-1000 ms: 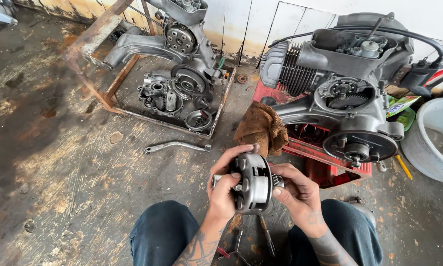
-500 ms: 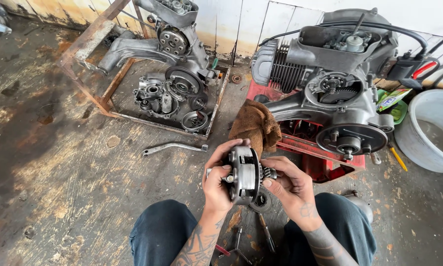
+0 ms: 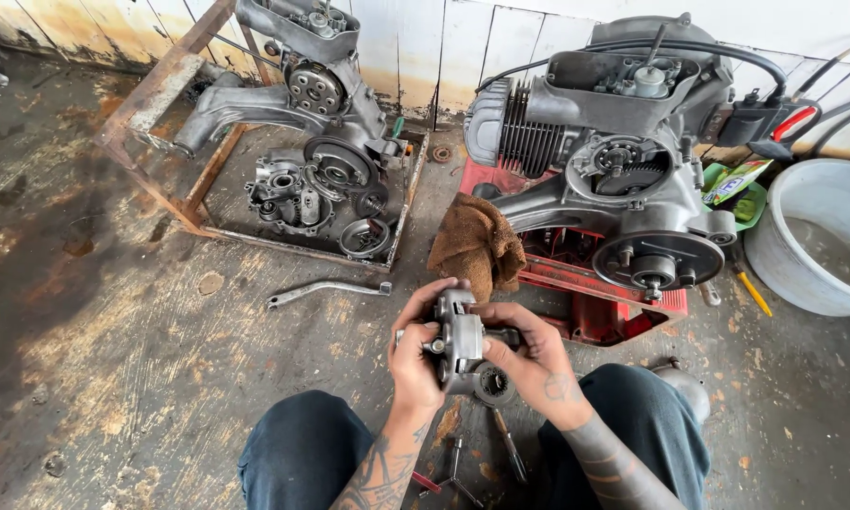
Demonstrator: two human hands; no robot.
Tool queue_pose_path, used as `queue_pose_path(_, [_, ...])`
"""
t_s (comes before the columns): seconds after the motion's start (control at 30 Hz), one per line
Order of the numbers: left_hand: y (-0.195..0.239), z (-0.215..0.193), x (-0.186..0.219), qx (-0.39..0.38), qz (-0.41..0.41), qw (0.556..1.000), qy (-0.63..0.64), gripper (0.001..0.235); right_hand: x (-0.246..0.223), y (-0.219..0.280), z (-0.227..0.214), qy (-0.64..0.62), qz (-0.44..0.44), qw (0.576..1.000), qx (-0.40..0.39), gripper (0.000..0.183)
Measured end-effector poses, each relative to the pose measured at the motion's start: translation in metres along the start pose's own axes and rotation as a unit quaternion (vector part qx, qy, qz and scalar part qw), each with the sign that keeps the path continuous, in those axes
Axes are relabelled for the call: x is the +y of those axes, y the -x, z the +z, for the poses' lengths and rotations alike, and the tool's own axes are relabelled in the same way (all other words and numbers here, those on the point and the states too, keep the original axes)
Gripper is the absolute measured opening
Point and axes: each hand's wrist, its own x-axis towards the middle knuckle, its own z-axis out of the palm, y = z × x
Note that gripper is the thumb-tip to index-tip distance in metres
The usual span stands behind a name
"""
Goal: Assembling a motorcycle clutch assembly by fitting gears and plates onto a hub
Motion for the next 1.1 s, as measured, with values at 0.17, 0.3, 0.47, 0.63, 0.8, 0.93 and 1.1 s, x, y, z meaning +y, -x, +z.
queue_pose_path(0.17, [-0.001,0.005,0.002,0.033,0.009,0.999,-0.014,0.059,-0.01,-0.004,0.007,0.01,-0.127,0.992,0.011,0.033])
queue_pose_path(0.3, [-0.007,-0.016,-0.021,0.056,-0.061,0.995,0.059,0.059,-0.015,-0.006,0.005,0.069,-0.178,0.981,-0.017,0.037])
queue_pose_path(0.47, [-0.002,0.008,0.001,0.106,-0.105,0.985,0.087,0.058,-0.027,-0.008,0.002,0.133,-0.196,0.971,-0.022,0.043])
queue_pose_path(0.63, [-0.001,-0.001,-0.01,0.1,-0.119,0.983,0.097,0.058,-0.039,-0.003,0.002,0.162,-0.131,0.978,-0.004,0.046])
queue_pose_path(0.8, [-0.001,-0.007,-0.019,0.075,-0.124,0.987,0.071,0.06,-0.029,-0.004,0.004,0.086,-0.036,0.996,0.012,0.027])
queue_pose_path(0.93, [-0.009,-0.025,-0.033,0.066,-0.13,0.986,0.087,0.06,-0.026,-0.004,0.0,0.102,-0.105,0.989,-0.002,0.053])
queue_pose_path(1.1, [-0.002,0.002,-0.004,0.078,-0.102,0.989,0.078,0.06,-0.03,-0.003,0.004,0.198,-0.185,0.963,-0.001,0.056])
